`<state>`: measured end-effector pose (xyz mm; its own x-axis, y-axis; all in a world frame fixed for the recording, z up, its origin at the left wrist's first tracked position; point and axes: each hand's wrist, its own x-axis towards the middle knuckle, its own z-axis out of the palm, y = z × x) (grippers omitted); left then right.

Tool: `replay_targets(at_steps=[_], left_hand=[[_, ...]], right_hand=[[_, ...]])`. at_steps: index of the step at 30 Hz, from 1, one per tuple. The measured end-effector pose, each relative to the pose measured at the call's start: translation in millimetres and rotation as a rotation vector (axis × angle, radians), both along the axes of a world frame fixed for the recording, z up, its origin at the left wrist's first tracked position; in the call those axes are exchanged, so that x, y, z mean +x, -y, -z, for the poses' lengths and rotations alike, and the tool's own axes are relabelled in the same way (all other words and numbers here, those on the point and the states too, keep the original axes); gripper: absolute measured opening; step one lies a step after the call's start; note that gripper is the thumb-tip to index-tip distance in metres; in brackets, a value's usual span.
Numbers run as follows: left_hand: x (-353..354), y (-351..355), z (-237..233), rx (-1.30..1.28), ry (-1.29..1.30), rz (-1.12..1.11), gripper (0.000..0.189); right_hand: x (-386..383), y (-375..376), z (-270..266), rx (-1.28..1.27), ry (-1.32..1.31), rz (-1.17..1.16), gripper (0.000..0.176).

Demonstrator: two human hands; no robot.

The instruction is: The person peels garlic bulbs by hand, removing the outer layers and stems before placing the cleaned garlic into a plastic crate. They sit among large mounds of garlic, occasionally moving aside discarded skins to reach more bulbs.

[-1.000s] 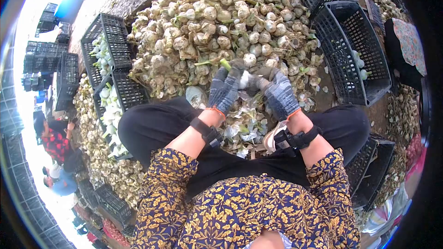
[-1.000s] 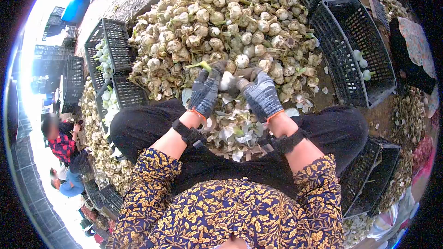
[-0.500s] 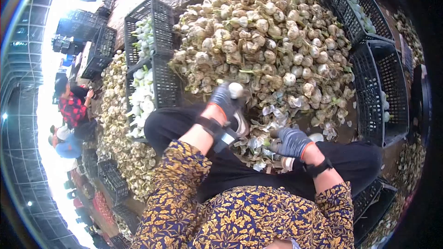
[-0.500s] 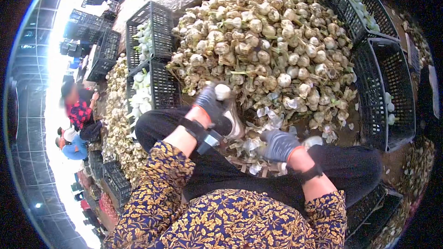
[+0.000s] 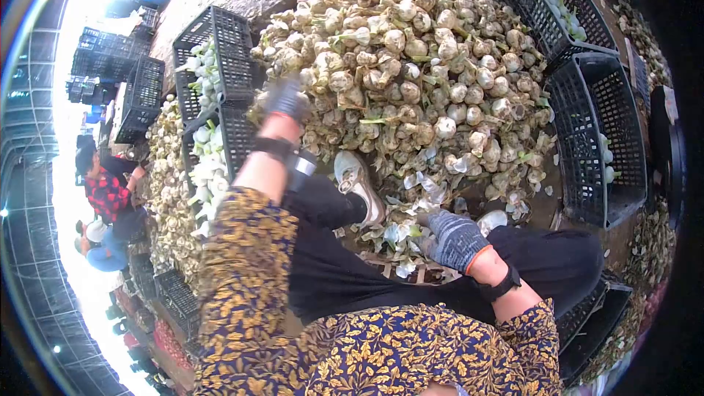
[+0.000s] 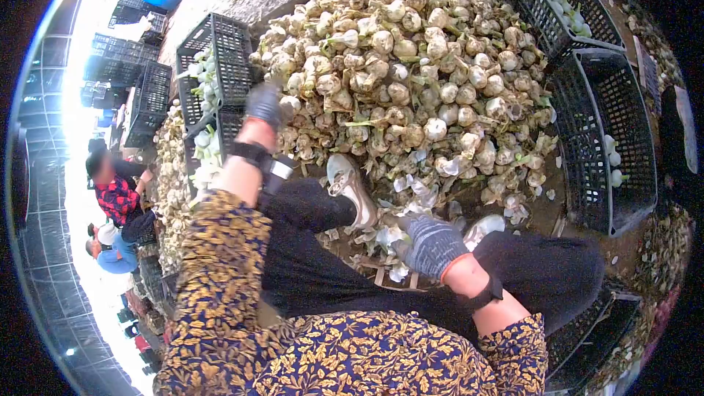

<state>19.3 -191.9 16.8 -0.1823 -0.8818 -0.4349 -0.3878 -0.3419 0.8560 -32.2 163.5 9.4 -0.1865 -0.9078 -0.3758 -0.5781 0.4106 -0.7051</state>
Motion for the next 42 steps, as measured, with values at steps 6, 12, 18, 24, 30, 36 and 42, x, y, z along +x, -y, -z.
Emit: replay_targets(at_steps=[6,12,18,24,30,36,42], left_hand=[[-8,-37,124,-0.425,0.474,0.218,0.063],[-6,-31,74,-0.658,0.464,0.475,0.034],[-14,-80,9,-0.580,0.386,0.650,0.024],[-9,-148,-21,-0.120,-0.036,0.684,0.012],[-11,-202,-46,-0.126,-0.151,0.834,0.014],[-8,-212,-24,0.006,-0.318,0.764,0.022],[8,-212,32,-0.303,-0.159,0.902,0.037]], right_hand=[[-8,3,7,-0.059,-0.075,0.067,0.033],[-13,-3,23,-0.141,-0.210,0.031,0.021],[-22,11,3,-0.264,-0.193,0.319,0.031],[-23,20,-1,-0.371,-0.313,0.446,0.061],[-34,19,1,-0.386,-0.430,0.431,0.049],[-37,12,13,-0.441,-0.292,0.413,0.024],[-59,2,27,-0.488,-0.519,0.140,0.022]])
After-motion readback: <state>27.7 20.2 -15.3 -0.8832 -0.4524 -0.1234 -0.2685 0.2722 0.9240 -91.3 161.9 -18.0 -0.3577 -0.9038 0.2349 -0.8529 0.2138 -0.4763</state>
